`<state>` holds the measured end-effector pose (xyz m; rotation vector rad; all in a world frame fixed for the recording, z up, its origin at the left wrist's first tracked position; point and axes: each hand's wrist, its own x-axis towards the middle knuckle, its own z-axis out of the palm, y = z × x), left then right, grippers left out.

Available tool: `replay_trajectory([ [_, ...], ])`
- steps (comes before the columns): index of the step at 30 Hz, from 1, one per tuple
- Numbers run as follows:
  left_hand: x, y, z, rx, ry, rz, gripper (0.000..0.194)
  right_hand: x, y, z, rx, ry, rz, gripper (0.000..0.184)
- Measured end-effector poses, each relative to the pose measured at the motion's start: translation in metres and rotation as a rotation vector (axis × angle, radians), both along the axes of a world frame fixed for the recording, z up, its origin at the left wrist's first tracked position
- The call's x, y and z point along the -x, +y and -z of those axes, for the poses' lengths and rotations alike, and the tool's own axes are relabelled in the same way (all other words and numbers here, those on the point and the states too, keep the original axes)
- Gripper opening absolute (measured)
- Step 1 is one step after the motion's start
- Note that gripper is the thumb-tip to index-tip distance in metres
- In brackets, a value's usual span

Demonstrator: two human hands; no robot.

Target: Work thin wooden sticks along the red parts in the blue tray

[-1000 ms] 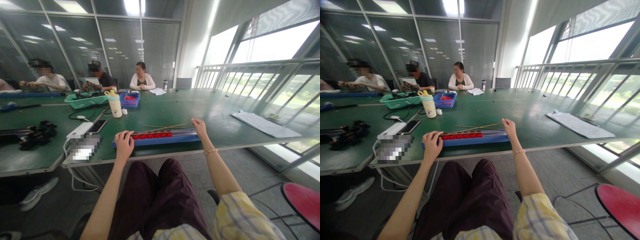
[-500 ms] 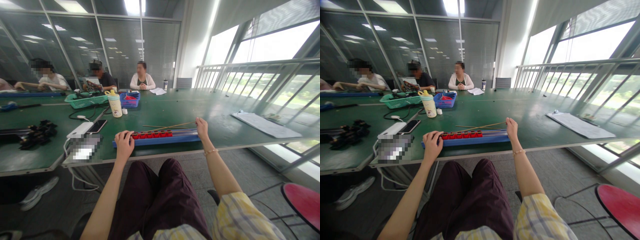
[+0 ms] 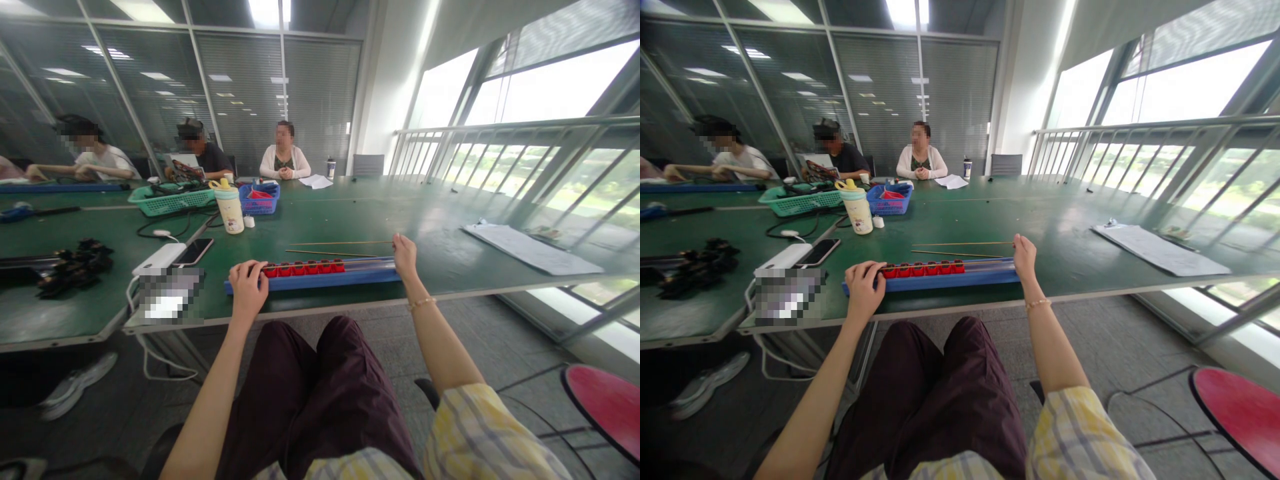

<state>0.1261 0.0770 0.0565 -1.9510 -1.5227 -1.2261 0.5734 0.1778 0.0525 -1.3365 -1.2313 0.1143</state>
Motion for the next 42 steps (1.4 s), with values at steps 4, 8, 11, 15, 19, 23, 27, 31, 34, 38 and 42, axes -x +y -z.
replay_trajectory([
  [4, 0.0, 0.0, 0.001, -0.009, 0.007, -0.007, 0.031, 0.002, -0.002, -0.002, 0.011, -0.061, -0.012, 0.05],
  [8, 0.0, 0.001, 0.001, -0.013, 0.008, -0.005, 0.03, 0.005, -0.003, -0.005, 0.054, -0.132, -0.015, 0.051],
  [11, 0.0, 0.0, 0.001, -0.01, 0.009, -0.006, 0.03, 0.008, -0.004, -0.008, 0.079, -0.182, -0.013, 0.055],
  [15, 0.0, 0.0, 0.0, -0.015, 0.006, 0.0, 0.031, 0.01, -0.002, -0.008, 0.099, -0.24, -0.039, 0.058],
  [19, 0.0, -0.001, 0.0, -0.017, 0.004, 0.0, 0.031, 0.01, 0.004, -0.004, 0.133, -0.293, -0.079, 0.057],
  [23, 0.0, -0.001, 0.0, -0.016, 0.004, -0.002, 0.031, 0.008, 0.011, 0.003, 0.202, -0.349, -0.103, 0.045],
  [27, 0.0, 0.0, 0.0, -0.012, 0.001, 0.003, 0.031, 0.007, 0.016, 0.009, 0.294, -0.391, -0.104, 0.031],
  [31, 0.0, 0.0, 0.001, -0.007, -0.003, 0.003, 0.031, 0.005, 0.019, 0.012, 0.391, -0.407, -0.121, 0.015],
  [34, 0.0, 0.0, 0.001, -0.013, 0.0, -0.003, 0.031, 0.005, 0.019, 0.011, 0.44, -0.408, -0.116, 0.011],
  [38, 0.0, -0.001, 0.001, -0.016, 0.003, -0.008, 0.031, 0.005, 0.018, 0.008, 0.468, -0.416, -0.062, 0.018],
  [42, 0.0, -0.001, 0.001, -0.01, 0.0, -0.003, 0.03, 0.007, 0.017, 0.005, 0.525, -0.512, -0.093, 0.024],
])
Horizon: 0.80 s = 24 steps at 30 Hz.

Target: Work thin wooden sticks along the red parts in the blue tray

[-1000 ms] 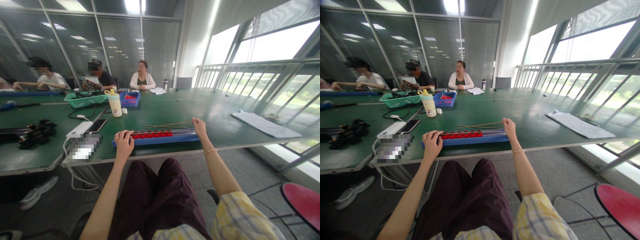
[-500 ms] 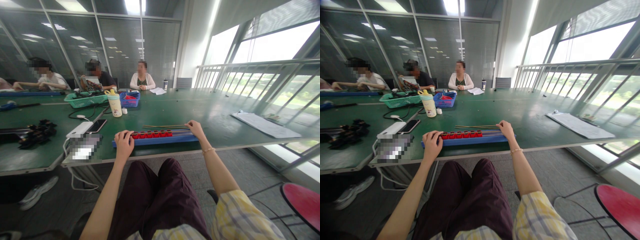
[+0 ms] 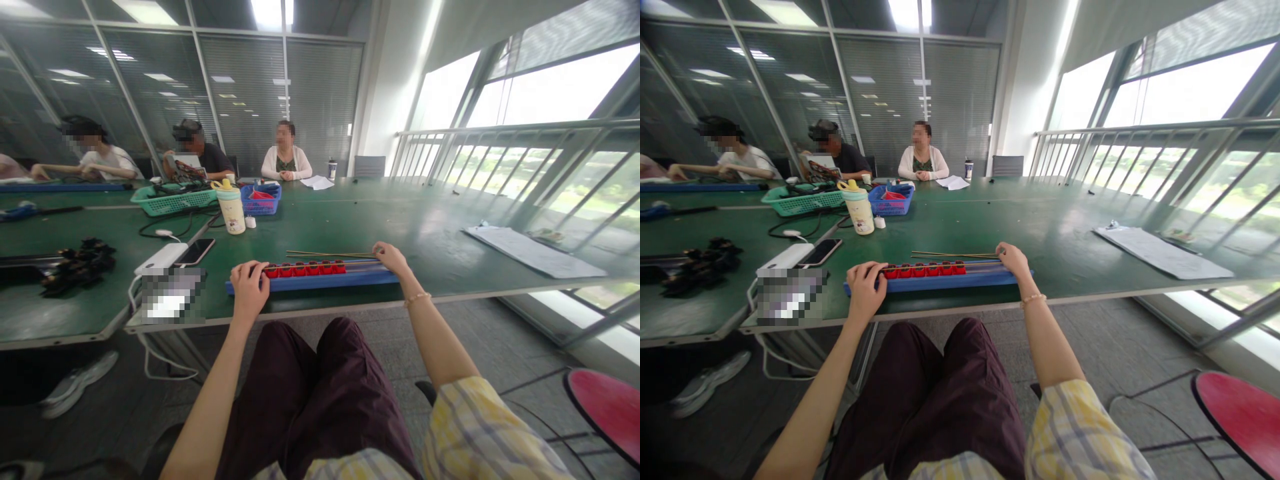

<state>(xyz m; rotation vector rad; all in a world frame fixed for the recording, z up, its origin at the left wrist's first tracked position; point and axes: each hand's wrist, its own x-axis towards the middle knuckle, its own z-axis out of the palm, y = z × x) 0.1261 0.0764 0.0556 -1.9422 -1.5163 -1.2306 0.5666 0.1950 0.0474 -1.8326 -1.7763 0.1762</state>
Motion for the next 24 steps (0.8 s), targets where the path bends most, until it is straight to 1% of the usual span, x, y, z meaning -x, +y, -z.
replay_trajectory([
  [5, 0.0, 0.0, 0.0, -0.001, 0.001, 0.002, 0.031, 0.002, 0.001, -0.001, 0.048, -0.125, 0.003, 0.033],
  [11, 0.0, 0.0, 0.0, 0.0, 0.01, -0.002, 0.031, 0.007, 0.001, -0.007, 0.189, -0.238, 0.052, 0.037],
  [19, -0.001, 0.0, -0.001, -0.02, 0.012, -0.007, 0.029, 0.011, -0.007, -0.018, 0.287, -0.297, 0.038, 0.041],
  [24, -0.001, 0.0, -0.001, -0.014, 0.005, -0.002, 0.029, 0.015, -0.012, -0.024, 0.303, -0.286, 0.052, 0.043],
])
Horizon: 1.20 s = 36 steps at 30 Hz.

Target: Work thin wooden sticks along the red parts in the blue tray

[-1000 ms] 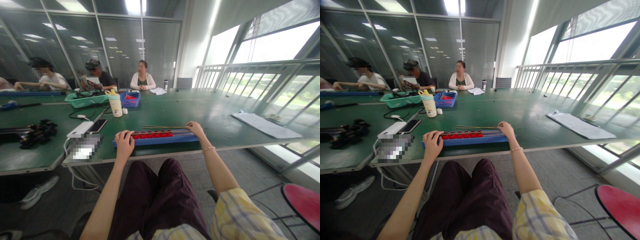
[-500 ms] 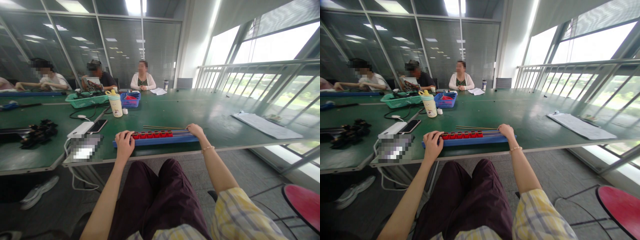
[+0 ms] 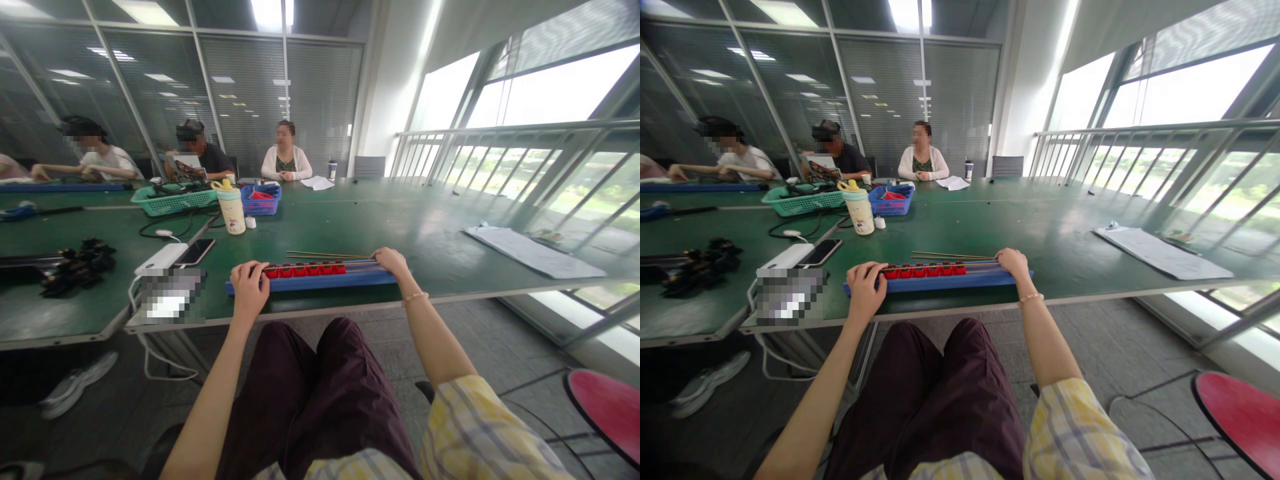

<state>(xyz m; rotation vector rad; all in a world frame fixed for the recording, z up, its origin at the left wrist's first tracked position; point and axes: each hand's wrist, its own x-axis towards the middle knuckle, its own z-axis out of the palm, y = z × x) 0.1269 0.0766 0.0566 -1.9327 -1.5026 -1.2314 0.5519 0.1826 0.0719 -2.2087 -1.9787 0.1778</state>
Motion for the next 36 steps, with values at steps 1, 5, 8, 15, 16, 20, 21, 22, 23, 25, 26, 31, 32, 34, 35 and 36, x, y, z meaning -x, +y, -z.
replay_trajectory([
  [1, 0.0, -0.0001, -0.0001, 0.0, -0.001, 0.001, 0.029, 0.0005, -0.0006, -0.0006, -0.001, 0.0, -0.001, 0.043],
  [5, 0.0004, -0.0002, 0.0002, -0.009, -0.001, 0.0, 0.028, 0.0012, -0.0013, -0.0009, -0.008, 0.008, 0.005, 0.043],
  [8, 0.001, 0.0001, 0.0007, -0.016, 0.005, 0.002, 0.028, 0.001, -0.0007, 0.0, -0.011, 0.02, 0.003, 0.043],
  [15, 0.0015, 0.0002, 0.0001, -0.019, 0.013, -0.003, 0.028, 0.0002, 0.0002, 0.0015, -0.021, 0.025, -0.007, 0.044],
  [16, 0.0014, 0.0, 0.0, -0.017, 0.011, -0.002, 0.028, 0.0, 0.0001, 0.0017, -0.024, 0.026, -0.01, 0.045],
  [20, 0.001, -0.0008, -0.0005, -0.009, 0.007, 0.0, 0.029, -0.0001, -0.0007, 0.0028, -0.049, 0.026, -0.025, 0.044],
  [21, 0.0009, -0.001, -0.0006, -0.007, 0.007, 0.002, 0.029, 0.0001, -0.001, 0.0031, -0.057, 0.026, -0.026, 0.044],
  [22, 0.0009, -0.0012, -0.0007, -0.007, 0.008, 0.004, 0.029, 0.0003, -0.0014, 0.0033, -0.064, 0.026, -0.026, 0.044],
  [23, 0.0008, -0.0013, -0.0009, -0.006, 0.009, 0.006, 0.029, 0.0005, -0.0017, 0.0035, -0.071, 0.027, -0.027, 0.043],
  [25, 0.0007, -0.0012, -0.001, -0.008, 0.009, 0.008, 0.029, 0.0009, -0.0023, 0.0036, -0.086, 0.032, -0.024, 0.043],
  [26, 0.0007, -0.0009, -0.0011, -0.009, 0.008, 0.007, 0.029, 0.0011, -0.0026, 0.0036, -0.094, 0.038, -0.022, 0.043],
  [31, 0.0009, 0.0002, -0.0007, -0.003, 0.007, 0.008, 0.029, 0.0012, -0.0044, 0.0044, -0.132, 0.089, -0.021, 0.042],
  [32, 0.001, 0.0002, -0.0006, 0.0, 0.006, 0.007, 0.03, 0.0012, -0.0048, 0.0048, -0.146, 0.101, -0.021, 0.041],
  [34, 0.0012, 0.0001, -0.0005, 0.007, 0.004, 0.003, 0.03, 0.0012, -0.0058, 0.0058, -0.184, 0.13, -0.008, 0.041],
  [35, 0.0012, 0.0001, -0.0005, 0.011, 0.003, 0.002, 0.031, 0.0011, -0.0062, 0.0063, -0.209, 0.148, 0.003, 0.04],
  [36, 0.0013, 0.0001, -0.0004, 0.014, 0.002, 0.002, 0.031, 0.0009, -0.0066, 0.0067, -0.239, 0.17, 0.013, 0.04],
])
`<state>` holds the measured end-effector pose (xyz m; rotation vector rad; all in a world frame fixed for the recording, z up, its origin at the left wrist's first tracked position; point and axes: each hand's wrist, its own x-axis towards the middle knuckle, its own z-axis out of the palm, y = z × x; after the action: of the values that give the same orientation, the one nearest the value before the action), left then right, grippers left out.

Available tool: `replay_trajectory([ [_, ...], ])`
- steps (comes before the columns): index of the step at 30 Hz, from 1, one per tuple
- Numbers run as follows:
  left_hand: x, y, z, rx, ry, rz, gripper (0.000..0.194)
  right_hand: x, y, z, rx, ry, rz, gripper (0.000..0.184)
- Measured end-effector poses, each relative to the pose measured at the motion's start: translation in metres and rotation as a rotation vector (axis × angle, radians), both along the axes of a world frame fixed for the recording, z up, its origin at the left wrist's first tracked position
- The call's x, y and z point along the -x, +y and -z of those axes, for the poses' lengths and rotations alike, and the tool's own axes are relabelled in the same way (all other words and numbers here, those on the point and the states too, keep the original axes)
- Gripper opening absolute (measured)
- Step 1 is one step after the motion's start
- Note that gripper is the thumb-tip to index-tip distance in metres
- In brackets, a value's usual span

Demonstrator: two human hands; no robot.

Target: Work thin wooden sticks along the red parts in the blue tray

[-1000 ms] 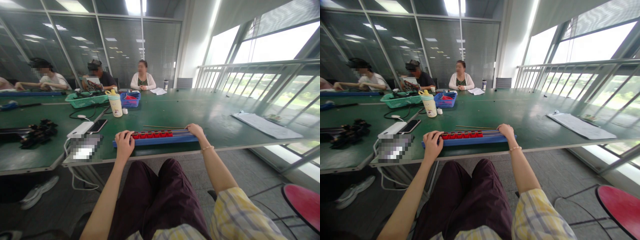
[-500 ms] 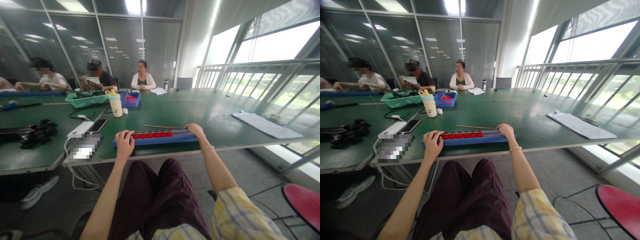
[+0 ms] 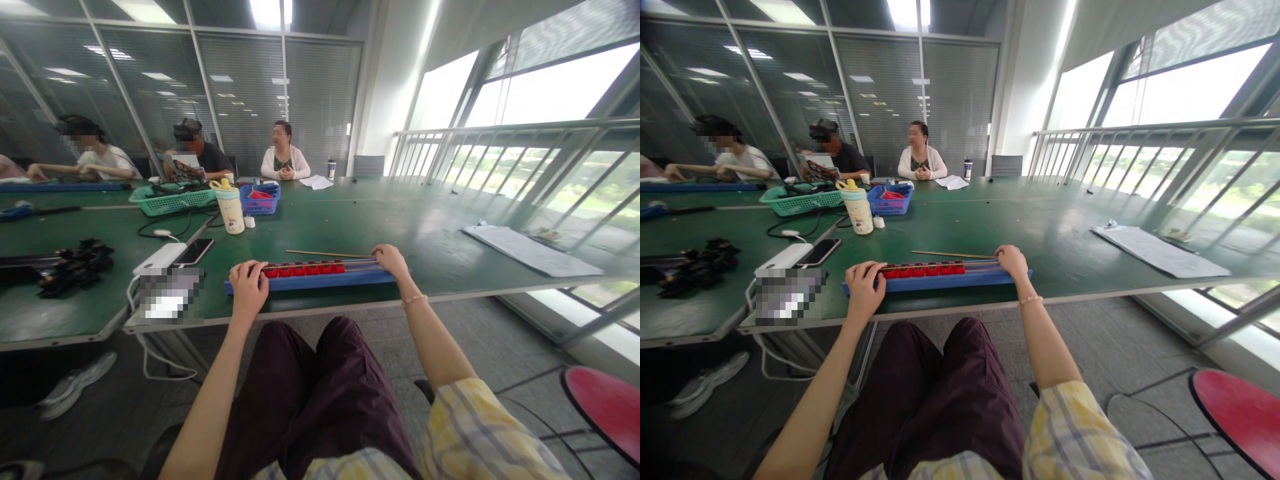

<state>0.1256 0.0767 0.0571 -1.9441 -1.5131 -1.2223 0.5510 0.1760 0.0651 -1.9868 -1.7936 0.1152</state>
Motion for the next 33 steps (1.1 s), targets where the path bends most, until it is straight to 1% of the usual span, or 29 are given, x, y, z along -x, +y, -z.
replay_trajectory([
  [2, 0.0, 0.0, 0.0, -0.001, -0.002, 0.003, 0.031, -0.001, -0.001, 0.0, -0.072, 0.055, -0.008, 0.04],
  [4, 0.0, 0.001, 0.0, -0.009, -0.002, 0.009, 0.031, -0.002, -0.001, 0.0, -0.154, 0.126, -0.057, 0.04],
  [7, 0.0, 0.001, 0.0, -0.013, -0.004, 0.01, 0.03, -0.004, -0.004, -0.001, -0.253, 0.256, -0.169, 0.038],
  [10, 0.0, 0.001, -0.001, -0.01, -0.01, 0.008, 0.03, -0.005, -0.008, -0.004, -0.294, 0.412, -0.287, 0.037],
  [12, 0.0, 0.0, -0.002, -0.014, -0.021, 0.007, 0.029, -0.004, -0.012, -0.006, -0.273, 0.522, -0.363, 0.039],
  [14, 0.001, 0.0, -0.002, -0.018, -0.043, 0.012, 0.026, -0.004, -0.016, -0.009, -0.217, 0.597, -0.441, 0.042],
  [17, 0.001, 0.001, -0.002, -0.02, -0.068, 0.027, 0.021, -0.002, -0.021, -0.015, -0.114, 0.618, -0.544, 0.045],
  [19, 0.001, 0.001, -0.002, -0.022, -0.069, 0.026, 0.018, -0.002, -0.023, -0.018, -0.053, 0.6, -0.587, 0.045],
  [23, 0.001, 0.0, -0.002, -0.036, -0.078, -0.003, 0.019, -0.002, -0.024, -0.023, 0.039, 0.554, -0.622, 0.044],
  [26, 0.001, -0.001, -0.002, -0.04, -0.082, -0.015, 0.018, -0.002, -0.024, -0.024, 0.078, 0.535, -0.628, 0.045],
  [30, 0.001, -0.001, -0.003, -0.047, -0.078, -0.017, 0.017, -0.002, -0.024, -0.023, 0.066, 0.542, -0.634, 0.046],
  [33, 0.002, -0.001, -0.002, -0.047, -0.072, 0.009, 0.017, 0.0, -0.025, -0.024, 0.052, 0.542, -0.617, 0.047],
])
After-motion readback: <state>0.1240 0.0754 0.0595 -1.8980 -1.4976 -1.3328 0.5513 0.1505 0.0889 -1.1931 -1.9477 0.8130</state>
